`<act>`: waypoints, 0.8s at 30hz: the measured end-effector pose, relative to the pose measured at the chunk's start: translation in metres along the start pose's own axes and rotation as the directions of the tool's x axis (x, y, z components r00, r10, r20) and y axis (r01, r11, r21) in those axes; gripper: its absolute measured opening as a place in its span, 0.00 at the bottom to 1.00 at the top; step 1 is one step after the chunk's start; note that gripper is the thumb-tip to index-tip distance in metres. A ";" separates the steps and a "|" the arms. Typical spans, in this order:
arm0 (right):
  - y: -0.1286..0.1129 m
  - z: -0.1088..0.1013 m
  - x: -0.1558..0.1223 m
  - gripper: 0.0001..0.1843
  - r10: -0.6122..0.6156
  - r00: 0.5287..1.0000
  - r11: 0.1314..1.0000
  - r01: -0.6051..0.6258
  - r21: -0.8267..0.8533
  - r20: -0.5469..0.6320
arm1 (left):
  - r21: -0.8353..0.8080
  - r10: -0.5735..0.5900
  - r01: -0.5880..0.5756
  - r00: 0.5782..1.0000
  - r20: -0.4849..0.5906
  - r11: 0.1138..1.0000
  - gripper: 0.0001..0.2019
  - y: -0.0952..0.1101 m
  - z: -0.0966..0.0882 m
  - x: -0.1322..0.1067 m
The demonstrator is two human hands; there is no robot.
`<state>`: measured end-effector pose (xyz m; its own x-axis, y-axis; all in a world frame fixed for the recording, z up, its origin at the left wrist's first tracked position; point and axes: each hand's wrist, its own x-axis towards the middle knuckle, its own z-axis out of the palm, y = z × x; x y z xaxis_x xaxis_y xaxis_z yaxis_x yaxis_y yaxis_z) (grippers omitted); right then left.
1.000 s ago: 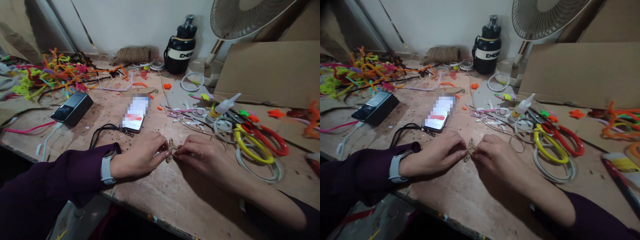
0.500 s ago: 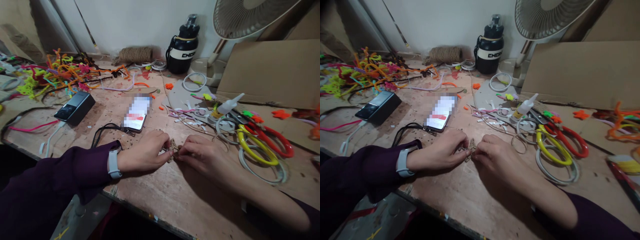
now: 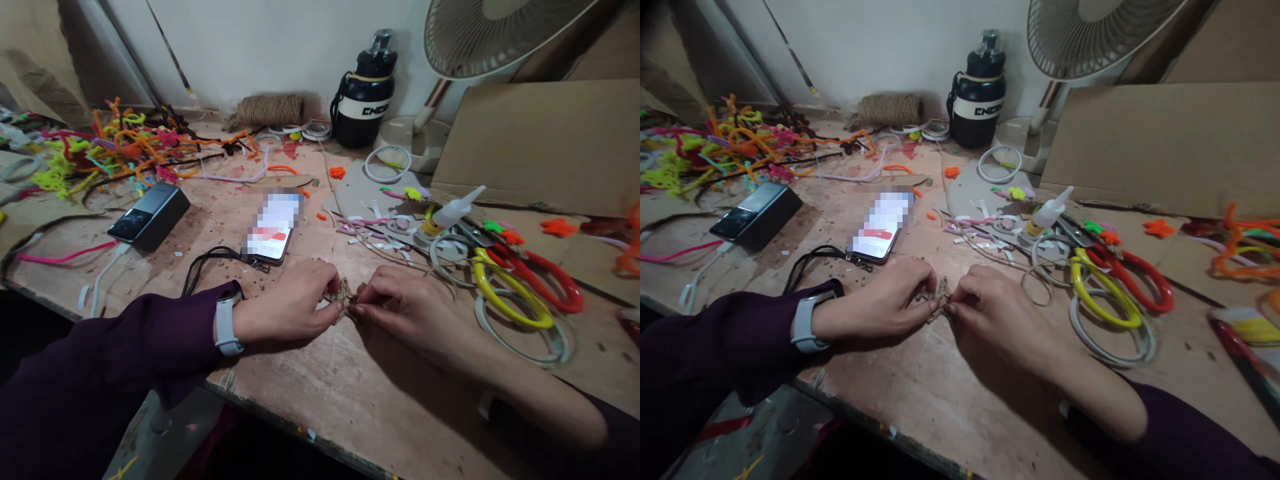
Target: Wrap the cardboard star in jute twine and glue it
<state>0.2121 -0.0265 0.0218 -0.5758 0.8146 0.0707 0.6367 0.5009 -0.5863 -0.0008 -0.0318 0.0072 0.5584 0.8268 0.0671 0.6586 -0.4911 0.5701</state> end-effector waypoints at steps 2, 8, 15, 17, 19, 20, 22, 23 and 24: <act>-0.003 0.000 0.001 0.07 0.051 0.999 0.999 -0.051 0.008 0.003 | 0.000 0.000 0.000 1.000 0.007 1.000 0.05 0.000 0.000 0.000; -0.002 0.001 0.003 0.08 0.205 0.975 0.962 -0.217 0.168 0.086 | -0.010 0.002 -0.002 1.000 0.009 1.000 0.06 0.000 -0.001 -0.001; 0.002 -0.001 0.003 0.12 0.249 0.960 0.936 -0.272 0.222 0.126 | -0.020 -0.010 0.011 1.000 0.013 1.000 0.06 0.000 -0.001 -0.002; 0.003 0.001 0.003 0.12 0.243 0.961 0.935 -0.267 0.233 0.129 | -0.021 -0.014 0.014 1.000 0.024 1.000 0.06 0.001 -0.002 -0.002; 0.005 0.003 0.002 0.12 0.238 0.961 0.927 -0.268 0.263 0.139 | -0.019 -0.015 0.015 0.999 0.034 1.000 0.06 0.001 -0.003 -0.002; 0.006 0.004 0.002 0.12 0.239 0.960 0.921 -0.272 0.280 0.146 | -0.016 -0.014 0.015 0.999 0.036 1.000 0.06 0.002 -0.003 -0.002; 0.006 0.005 0.002 0.12 0.247 0.957 0.913 -0.283 0.294 0.153 | -0.009 -0.011 0.012 0.999 0.041 1.000 0.06 0.002 -0.004 -0.002; 0.006 0.005 0.002 0.12 0.250 0.956 0.914 -0.285 0.288 0.152 | -0.006 -0.009 0.009 0.999 0.043 1.000 0.06 0.002 -0.004 -0.002; 0.006 0.005 0.002 0.12 0.253 0.956 0.917 -0.286 0.279 0.150 | -0.005 -0.006 0.006 0.999 0.045 1.000 0.06 0.002 -0.004 -0.002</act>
<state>0.2121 -0.0232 0.0144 -0.4665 0.8612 -0.2018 0.6053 0.1445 -0.7828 -0.0029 -0.0336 0.0114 0.5771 0.8162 0.0266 0.6596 -0.4850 0.5742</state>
